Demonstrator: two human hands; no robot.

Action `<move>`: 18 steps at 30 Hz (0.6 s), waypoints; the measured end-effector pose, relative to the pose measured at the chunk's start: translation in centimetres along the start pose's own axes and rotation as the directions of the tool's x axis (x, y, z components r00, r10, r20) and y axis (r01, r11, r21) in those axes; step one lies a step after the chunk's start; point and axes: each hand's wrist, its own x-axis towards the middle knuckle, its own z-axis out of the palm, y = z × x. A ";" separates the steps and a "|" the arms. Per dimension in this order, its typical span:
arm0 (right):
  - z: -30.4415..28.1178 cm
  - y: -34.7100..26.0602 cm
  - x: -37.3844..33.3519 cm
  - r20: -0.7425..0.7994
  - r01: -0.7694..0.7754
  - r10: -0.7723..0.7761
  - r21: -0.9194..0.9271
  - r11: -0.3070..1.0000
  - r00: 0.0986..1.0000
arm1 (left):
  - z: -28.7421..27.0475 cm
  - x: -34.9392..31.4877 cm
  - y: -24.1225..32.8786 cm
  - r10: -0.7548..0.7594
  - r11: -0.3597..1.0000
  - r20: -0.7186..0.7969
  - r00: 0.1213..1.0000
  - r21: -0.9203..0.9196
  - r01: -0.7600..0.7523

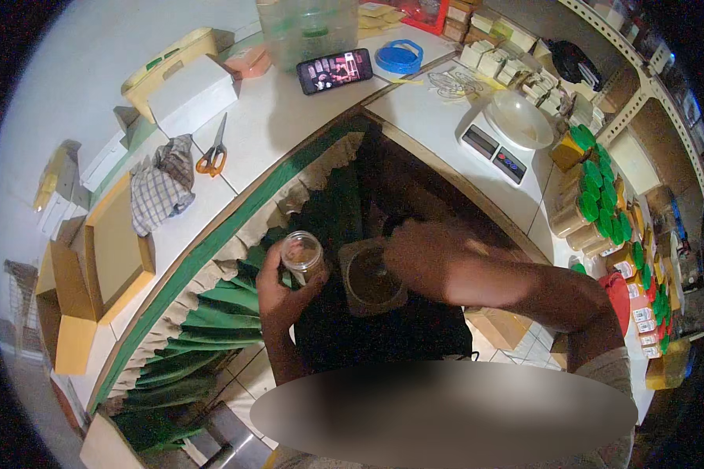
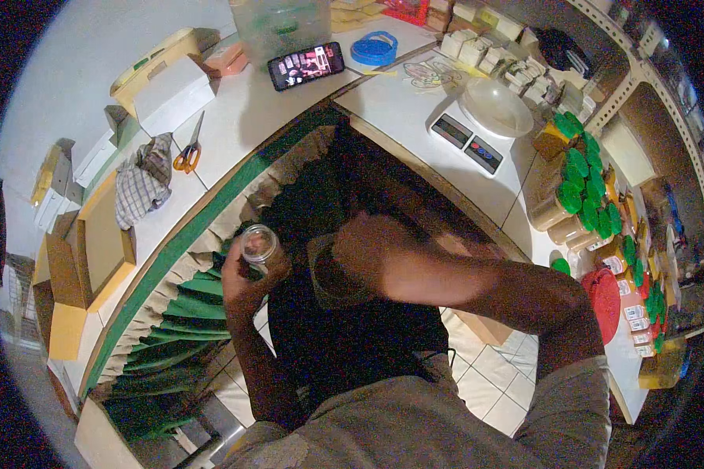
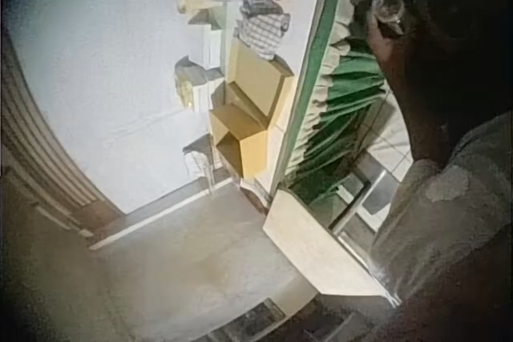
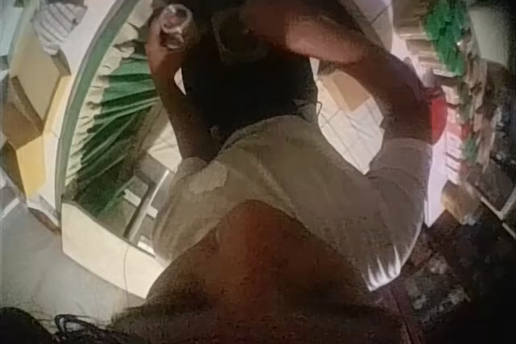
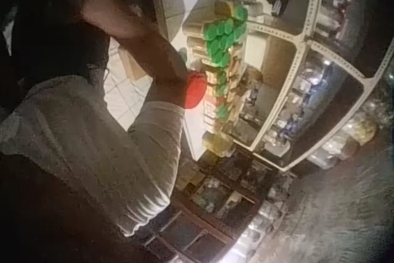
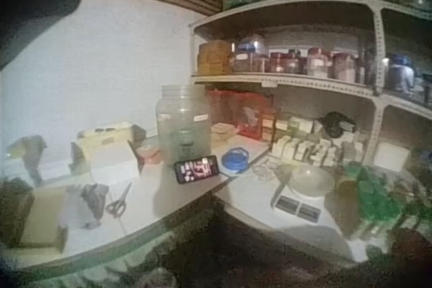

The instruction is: Transferring a powdered substance from a larger container into a smaller prescription jar using a spoon.

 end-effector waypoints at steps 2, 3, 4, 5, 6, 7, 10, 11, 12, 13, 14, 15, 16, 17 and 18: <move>5.3 0.0 3.9 0.115 0.083 -0.084 0.018 0.996 0.990 | 0.0 0.1 0.0 -0.025 0.999 0.000 1.000 -0.030 0.025; 6.7 -0.6 4.8 0.115 0.088 -0.089 0.018 0.996 0.989 | -0.2 -0.1 -0.1 -0.028 0.999 -0.004 1.000 -0.027 0.028; 7.7 -1.4 5.6 -0.110 0.131 -0.119 0.113 0.985 0.987 | -0.5 -0.3 -0.2 -0.040 0.999 -0.003 0.999 -0.013 0.040; 9.3 -1.9 6.6 -0.331 0.189 -0.116 0.196 0.962 0.936 | -0.6 -0.5 -0.2 -0.049 0.999 -0.002 0.999 -0.001 0.049; 12.8 -2.0 11.0 -0.334 0.187 -0.113 0.198 0.962 0.936 | -0.4 -0.5 0.0 -0.045 0.999 0.002 0.999 0.001 0.045; 18.1 -1.0 13.5 -0.281 0.231 -0.203 0.069 0.971 0.938 | 0.0 -0.4 0.1 0.008 1.000 0.011 1.000 -0.002 -0.008; 25.2 0.4 18.2 -0.126 0.271 -0.281 -0.094 0.958 0.951 | -0.1 -0.4 0.4 0.053 0.998 0.022 0.998 0.016 -0.053; 25.6 0.5 18.8 -0.038 0.252 -0.259 -0.129 0.959 0.965 | -0.2 -0.4 0.5 0.050 0.998 0.034 0.998 0.031 -0.051; 26.1 0.6 19.2 -0.037 0.253 -0.259 -0.132 0.959 0.965 | -0.2 -0.4 0.1 0.050 0.998 0.031 0.998 0.029 -0.051; 25.5 0.1 19.9 -0.026 0.265 -0.271 -0.138 0.954 0.962 | -0.2 -0.4 -0.3 0.061 0.997 0.019 0.998 0.052 -0.062; 25.5 0.3 19.4 -0.016 0.277 -0.282 -0.144 0.950 0.959 | -0.2 -0.5 -0.5 0.072 0.995 0.008 0.997 0.074 -0.072; 25.1 0.2 19.5 -0.006 0.287 -0.291 -0.150 0.946 0.957 | -0.4 -0.6 -0.5 0.072 0.995 0.000 0.997 0.073 -0.072; 24.9 0.7 19.3 0.007 0.293 -0.295 -0.152 0.944 0.955 | -0.3 -0.4 0.3 0.076 0.995 0.014 0.997 0.068 -0.077; 24.9 1.1 18.7 0.019 0.297 -0.298 -0.154 0.942 0.954 | -0.2 -0.3 0.7 0.082 0.995 0.029 0.996 0.063 -0.084; 24.6 0.9 18.9 0.030 0.302 -0.301 -0.156 0.941 0.953 | -0.2 -0.2 0.4 0.083 0.995 0.028 0.996 0.058 -0.084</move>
